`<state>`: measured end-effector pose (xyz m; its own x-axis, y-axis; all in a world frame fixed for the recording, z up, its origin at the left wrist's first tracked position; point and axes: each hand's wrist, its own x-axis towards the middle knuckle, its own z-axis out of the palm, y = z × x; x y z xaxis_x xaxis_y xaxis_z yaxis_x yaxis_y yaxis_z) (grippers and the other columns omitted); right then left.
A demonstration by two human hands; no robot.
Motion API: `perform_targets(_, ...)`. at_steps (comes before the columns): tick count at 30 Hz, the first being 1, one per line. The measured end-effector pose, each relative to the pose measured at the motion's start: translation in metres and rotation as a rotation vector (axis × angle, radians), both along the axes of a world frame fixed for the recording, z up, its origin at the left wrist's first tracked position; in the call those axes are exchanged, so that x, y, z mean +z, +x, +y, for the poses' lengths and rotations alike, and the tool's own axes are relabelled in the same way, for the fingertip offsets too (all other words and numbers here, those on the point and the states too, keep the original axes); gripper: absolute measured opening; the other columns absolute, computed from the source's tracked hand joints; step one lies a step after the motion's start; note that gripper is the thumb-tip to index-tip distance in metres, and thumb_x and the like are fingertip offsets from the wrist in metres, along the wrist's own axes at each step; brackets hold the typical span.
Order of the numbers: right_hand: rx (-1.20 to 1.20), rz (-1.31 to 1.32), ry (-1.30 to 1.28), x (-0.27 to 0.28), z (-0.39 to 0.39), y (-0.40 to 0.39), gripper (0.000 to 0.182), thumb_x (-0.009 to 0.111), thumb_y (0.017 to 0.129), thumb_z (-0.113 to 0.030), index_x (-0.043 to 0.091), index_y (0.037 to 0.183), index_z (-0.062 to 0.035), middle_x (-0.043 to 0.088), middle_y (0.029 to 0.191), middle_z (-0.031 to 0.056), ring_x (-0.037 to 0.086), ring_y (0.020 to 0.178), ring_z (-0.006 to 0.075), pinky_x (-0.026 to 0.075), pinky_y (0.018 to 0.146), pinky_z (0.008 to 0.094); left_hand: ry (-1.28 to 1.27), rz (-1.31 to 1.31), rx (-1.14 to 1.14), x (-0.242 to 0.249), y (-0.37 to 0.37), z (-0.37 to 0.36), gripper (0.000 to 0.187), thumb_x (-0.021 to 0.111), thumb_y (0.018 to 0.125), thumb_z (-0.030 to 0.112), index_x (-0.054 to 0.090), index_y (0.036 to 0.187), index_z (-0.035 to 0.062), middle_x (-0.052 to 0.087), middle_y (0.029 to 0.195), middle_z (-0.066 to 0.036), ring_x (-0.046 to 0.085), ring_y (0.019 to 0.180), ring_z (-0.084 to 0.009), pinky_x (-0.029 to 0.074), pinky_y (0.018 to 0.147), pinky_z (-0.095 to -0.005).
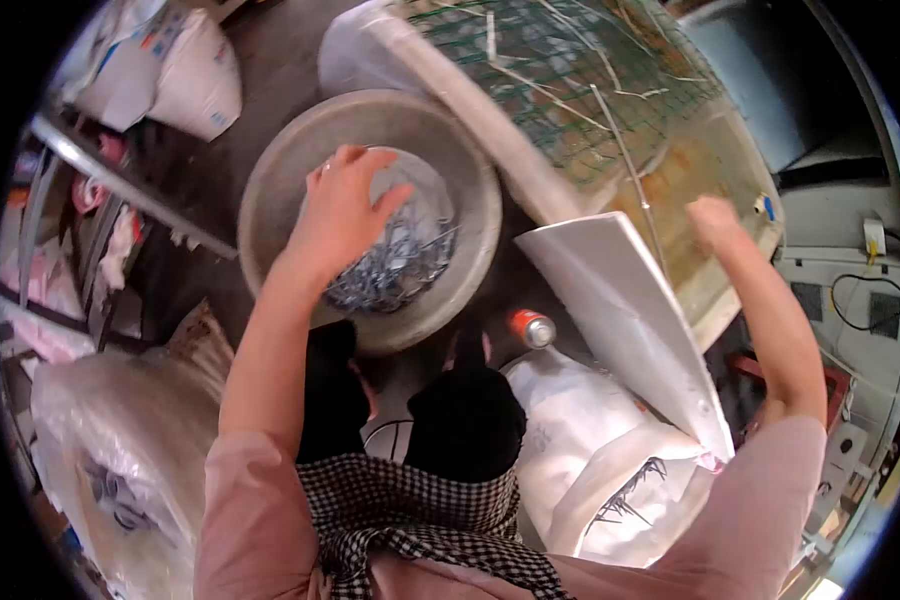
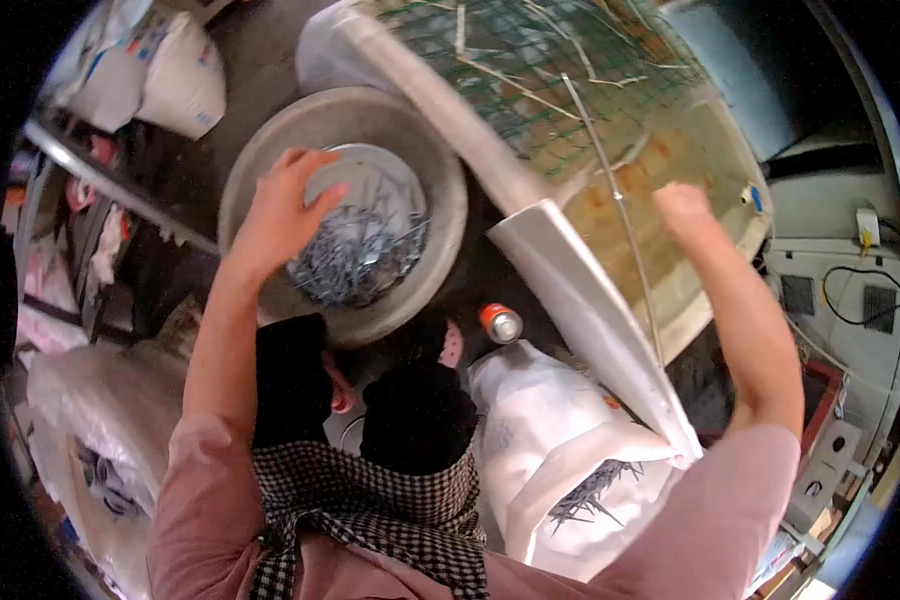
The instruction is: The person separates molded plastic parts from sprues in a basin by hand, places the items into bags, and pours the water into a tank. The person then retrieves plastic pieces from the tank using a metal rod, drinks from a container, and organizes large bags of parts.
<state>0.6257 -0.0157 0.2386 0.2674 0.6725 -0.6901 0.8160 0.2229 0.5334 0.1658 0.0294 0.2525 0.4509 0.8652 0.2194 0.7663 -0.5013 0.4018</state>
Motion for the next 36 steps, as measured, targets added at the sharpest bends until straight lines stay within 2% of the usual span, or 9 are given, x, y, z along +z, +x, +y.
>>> perform_targets(3, 0.057, 0.503, 0.736, 0.048, -0.002, -0.027, 0.03, 0.06, 0.075, -0.013, 0.058, 0.102, -0.0013, 0.059, 0.091, 0.0196, 0.058, 0.087, 0.0329, 0.047, 0.073, 0.0388, -0.325, -0.133, 0.125, 0.001, -0.052, 0.021, 0.031, 0.064, 0.078, 0.024, 0.058, 0.103, 0.0064, 0.057, 0.092, -0.017, 0.058, 0.085, -0.0298, 0.044, 0.075, -0.0382)
perform_targets(6, 0.035, 0.757, 0.775, 0.096, 0.027, -0.089, 0.03, 0.059, 0.081, -0.018, 0.055, 0.105, -0.0005, 0.062, 0.088, 0.0196, 0.06, 0.076, 0.03, 0.046, 0.069, 0.0359, -0.676, -0.073, 0.126, -0.05, -0.124, 0.036, 0.037, 0.061, 0.083, 0.027, 0.055, 0.112, 0.0047, 0.056, 0.11, -0.016, 0.055, 0.099, -0.0222, 0.045, 0.078, -0.0297)
perform_targets(9, 0.154, 0.84, 0.721, 0.12, 0.05, -0.186, 0.027, 0.057, 0.083, -0.015, 0.055, 0.106, -0.0002, 0.063, 0.092, 0.0174, 0.061, 0.081, 0.0266, 0.047, 0.071, 0.0339, -0.939, -0.11, 0.333, -0.134, -0.199, 0.046, 0.036, 0.063, 0.079, 0.03, 0.059, 0.104, 0.0043, 0.062, 0.076, -0.012, 0.061, 0.074, -0.0256, 0.046, 0.064, -0.0336)
perform_targets(11, 0.143, 0.897, 0.553, 0.109, 0.072, -0.243, 0.03, 0.058, 0.084, -0.018, 0.055, 0.108, -0.0009, 0.062, 0.093, 0.0179, 0.06, 0.084, 0.0274, 0.047, 0.074, 0.0346, -0.437, 0.797, -0.47, -0.199, -0.244, 0.054, 0.039, 0.062, 0.079, 0.031, 0.056, 0.108, 0.0049, 0.062, 0.084, -0.015, 0.06, 0.079, -0.0271, 0.048, 0.066, -0.0354)
perform_targets(12, 0.23, 0.939, 0.494, 0.085, 0.086, -0.262, 0.031, 0.058, 0.084, -0.02, 0.055, 0.109, -0.0015, 0.062, 0.092, 0.0183, 0.06, 0.084, 0.0299, 0.046, 0.075, 0.036, -0.202, 1.035, -0.741, -0.211, -0.254, 0.053, 0.041, 0.062, 0.079, 0.032, 0.056, 0.11, 0.0052, 0.062, 0.086, -0.016, 0.06, 0.081, -0.0277, 0.049, 0.067, -0.036)
perform_targets(14, 0.219, 0.905, 0.243, 0.043, 0.102, -0.315, 0.037, 0.06, 0.083, -0.027, 0.055, 0.109, -0.0022, 0.061, 0.093, 0.0197, 0.059, 0.088, 0.0333, 0.046, 0.077, 0.0393, -1.032, 0.189, 0.47, -0.196, -0.227, 0.035, 0.05, 0.063, 0.077, 0.032, 0.049, 0.12, 0.0088, 0.059, 0.101, -0.02, 0.055, 0.097, -0.0343, 0.046, 0.081, -0.0429)
perform_targets(23, -0.107, 0.797, 0.117, -0.313, 0.152, -0.356, 0.047, 0.062, 0.078, -0.033, 0.052, 0.117, -0.0078, 0.049, 0.119, 0.0208, 0.048, 0.109, 0.0378, 0.041, 0.09, 0.0421, -0.604, 0.34, 0.286, -0.326, -0.195, 0.116, 0.066, 0.066, 0.074, 0.034, 0.039, 0.129, 0.0065, 0.038, 0.13, -0.022, 0.038, 0.117, -0.0427, 0.036, 0.097, -0.0443)
perform_targets(28, -0.458, 0.811, 0.475, -0.34, 0.149, -0.385, 0.058, 0.061, 0.077, -0.036, 0.043, 0.127, -0.0134, 0.031, 0.136, 0.0172, 0.031, 0.124, 0.0389, 0.033, 0.098, 0.0455, -0.445, 0.105, 0.171, -0.396, -0.202, 0.133, 0.062, 0.062, 0.077, 0.028, 0.036, 0.13, 0.0087, 0.032, 0.133, -0.021, 0.036, 0.12, -0.0398, 0.033, 0.099, -0.0445)
perform_targets(36, 0.105, 0.894, 0.158, -0.325, 0.058, -0.434, 0.053, 0.057, 0.078, -0.038, 0.047, 0.124, -0.0129, 0.036, 0.132, 0.0168, 0.038, 0.116, 0.0404, 0.038, 0.092, 0.0489, -0.757, 0.195, -0.154, -0.355, -0.162, 0.039, 0.048, 0.056, 0.083, 0.035, 0.046, 0.114, 0.0006, 0.045, 0.12, -0.019, 0.046, 0.108, -0.0378, 0.04, 0.09, -0.0431)
